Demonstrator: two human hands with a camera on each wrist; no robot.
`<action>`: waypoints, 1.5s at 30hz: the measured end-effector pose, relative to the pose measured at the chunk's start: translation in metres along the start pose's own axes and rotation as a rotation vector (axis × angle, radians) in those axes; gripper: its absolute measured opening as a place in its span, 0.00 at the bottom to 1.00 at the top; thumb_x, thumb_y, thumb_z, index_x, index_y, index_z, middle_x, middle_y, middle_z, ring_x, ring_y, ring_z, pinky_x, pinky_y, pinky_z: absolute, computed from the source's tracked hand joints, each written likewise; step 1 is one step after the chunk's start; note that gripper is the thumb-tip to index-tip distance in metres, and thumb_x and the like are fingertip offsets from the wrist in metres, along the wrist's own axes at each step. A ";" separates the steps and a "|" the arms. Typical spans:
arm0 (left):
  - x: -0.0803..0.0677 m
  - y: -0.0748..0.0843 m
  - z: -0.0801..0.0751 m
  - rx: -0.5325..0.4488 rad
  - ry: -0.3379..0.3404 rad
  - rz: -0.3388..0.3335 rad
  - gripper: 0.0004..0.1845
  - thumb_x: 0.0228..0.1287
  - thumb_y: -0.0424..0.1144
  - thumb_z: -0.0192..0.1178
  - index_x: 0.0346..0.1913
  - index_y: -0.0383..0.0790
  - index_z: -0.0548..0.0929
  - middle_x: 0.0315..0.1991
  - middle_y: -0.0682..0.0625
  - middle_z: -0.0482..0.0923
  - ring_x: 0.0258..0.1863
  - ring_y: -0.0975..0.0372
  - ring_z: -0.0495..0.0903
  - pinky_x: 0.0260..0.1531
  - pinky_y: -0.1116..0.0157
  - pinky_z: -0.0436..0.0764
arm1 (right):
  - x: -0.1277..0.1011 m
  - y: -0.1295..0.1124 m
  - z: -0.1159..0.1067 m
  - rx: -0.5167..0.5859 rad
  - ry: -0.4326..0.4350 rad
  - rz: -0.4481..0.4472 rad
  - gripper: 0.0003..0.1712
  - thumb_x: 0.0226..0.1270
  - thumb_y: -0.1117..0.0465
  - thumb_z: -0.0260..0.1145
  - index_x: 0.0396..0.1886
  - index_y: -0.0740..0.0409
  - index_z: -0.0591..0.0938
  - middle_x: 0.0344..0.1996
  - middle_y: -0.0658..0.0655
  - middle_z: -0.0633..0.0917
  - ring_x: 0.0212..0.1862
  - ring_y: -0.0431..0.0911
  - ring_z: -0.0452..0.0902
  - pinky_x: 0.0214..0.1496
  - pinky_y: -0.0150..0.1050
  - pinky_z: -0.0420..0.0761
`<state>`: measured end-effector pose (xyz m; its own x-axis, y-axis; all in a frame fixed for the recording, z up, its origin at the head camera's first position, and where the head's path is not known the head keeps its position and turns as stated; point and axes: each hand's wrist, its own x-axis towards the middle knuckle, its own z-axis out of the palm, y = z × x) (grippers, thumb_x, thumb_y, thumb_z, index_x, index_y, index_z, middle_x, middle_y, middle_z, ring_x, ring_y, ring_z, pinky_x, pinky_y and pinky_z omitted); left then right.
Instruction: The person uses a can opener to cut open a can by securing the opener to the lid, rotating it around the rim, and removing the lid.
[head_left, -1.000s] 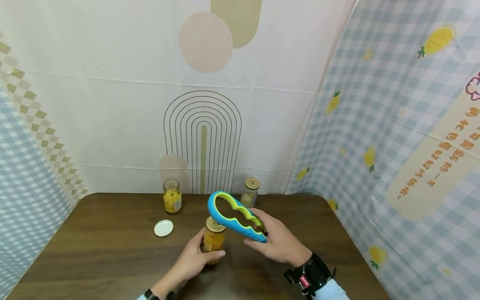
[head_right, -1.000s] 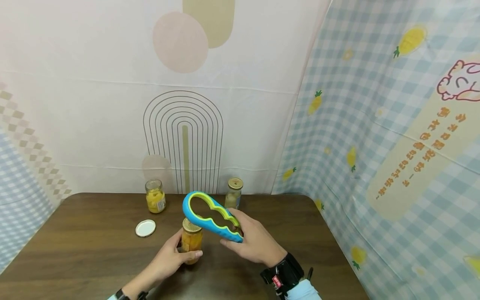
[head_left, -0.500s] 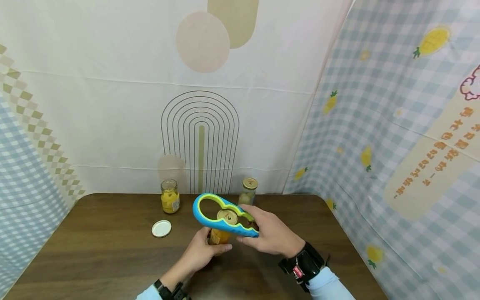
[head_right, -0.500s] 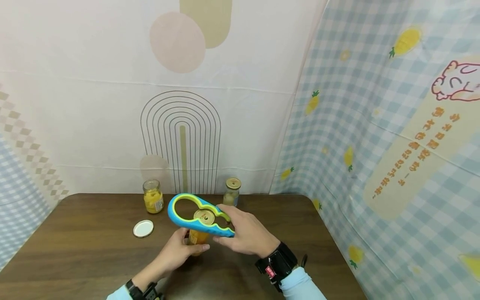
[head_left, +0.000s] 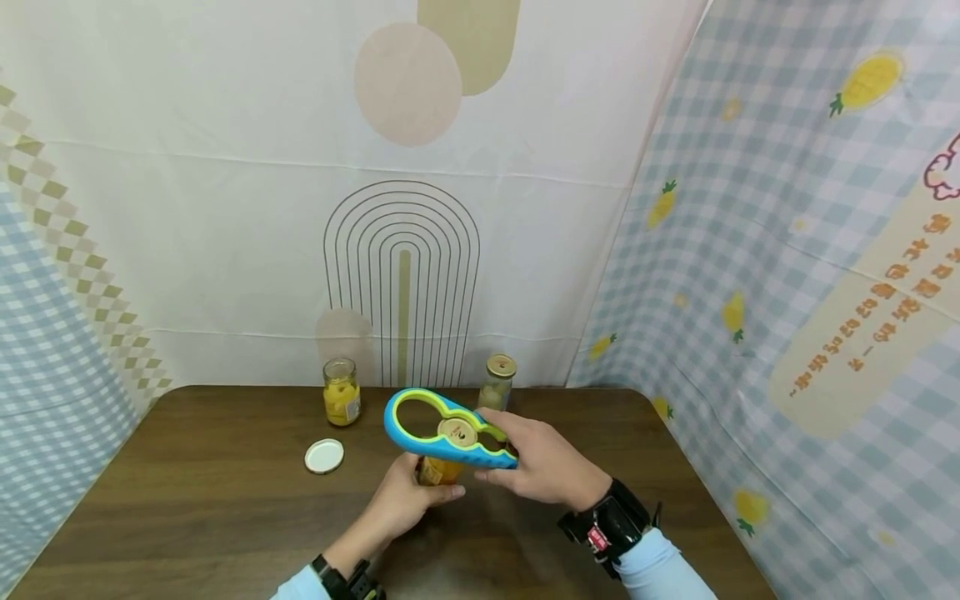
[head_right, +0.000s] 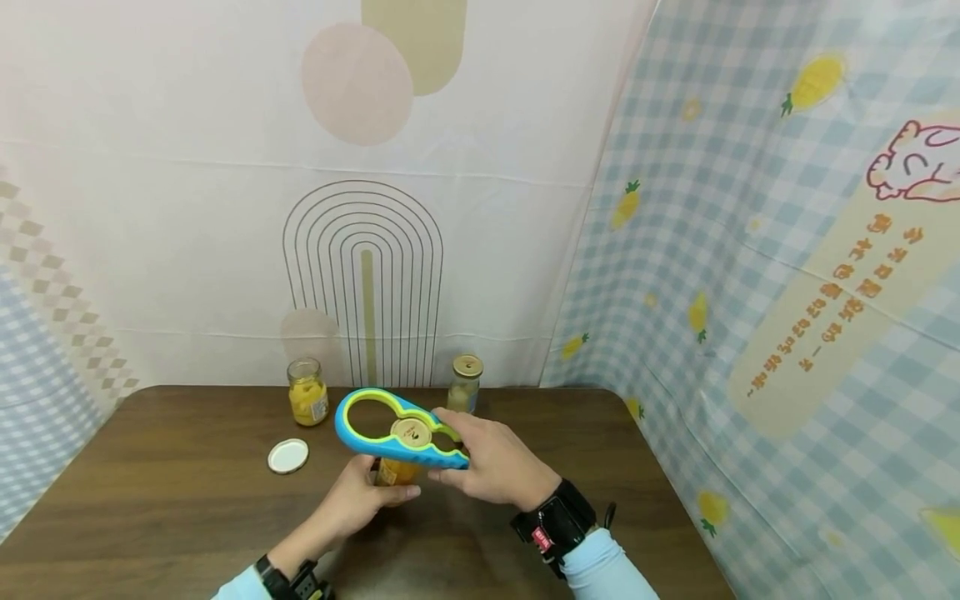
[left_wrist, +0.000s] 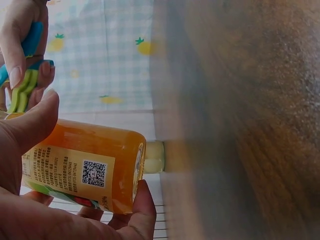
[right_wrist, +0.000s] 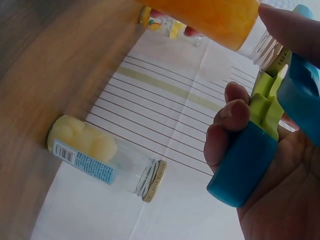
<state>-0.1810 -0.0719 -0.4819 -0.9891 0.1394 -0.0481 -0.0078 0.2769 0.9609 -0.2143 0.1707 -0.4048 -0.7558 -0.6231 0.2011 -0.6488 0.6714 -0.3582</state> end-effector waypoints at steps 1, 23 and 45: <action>0.000 0.000 0.000 0.001 0.002 -0.001 0.36 0.57 0.43 0.82 0.68 0.42 0.79 0.64 0.44 0.83 0.65 0.49 0.82 0.65 0.41 0.80 | 0.000 0.000 0.000 -0.006 -0.001 0.000 0.47 0.67 0.40 0.78 0.81 0.46 0.71 0.66 0.47 0.85 0.55 0.37 0.83 0.55 0.39 0.85; 0.001 -0.002 -0.003 -0.018 -0.013 0.002 0.40 0.56 0.42 0.83 0.71 0.45 0.77 0.68 0.44 0.81 0.68 0.47 0.80 0.68 0.39 0.78 | 0.002 0.002 0.000 -0.046 0.003 -0.020 0.47 0.65 0.44 0.80 0.80 0.48 0.71 0.63 0.49 0.87 0.52 0.37 0.83 0.51 0.37 0.84; 0.011 -0.011 -0.018 -0.148 -0.245 -0.014 0.36 0.62 0.41 0.79 0.73 0.48 0.79 0.75 0.43 0.75 0.76 0.45 0.70 0.71 0.33 0.69 | 0.009 0.008 -0.004 -0.120 0.012 -0.090 0.38 0.66 0.60 0.78 0.75 0.45 0.78 0.50 0.42 0.87 0.41 0.36 0.75 0.45 0.31 0.79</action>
<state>-0.1943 -0.0904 -0.4883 -0.9239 0.3667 -0.1091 -0.0606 0.1414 0.9881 -0.2269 0.1720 -0.4028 -0.6944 -0.6789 0.2383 -0.7195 0.6563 -0.2270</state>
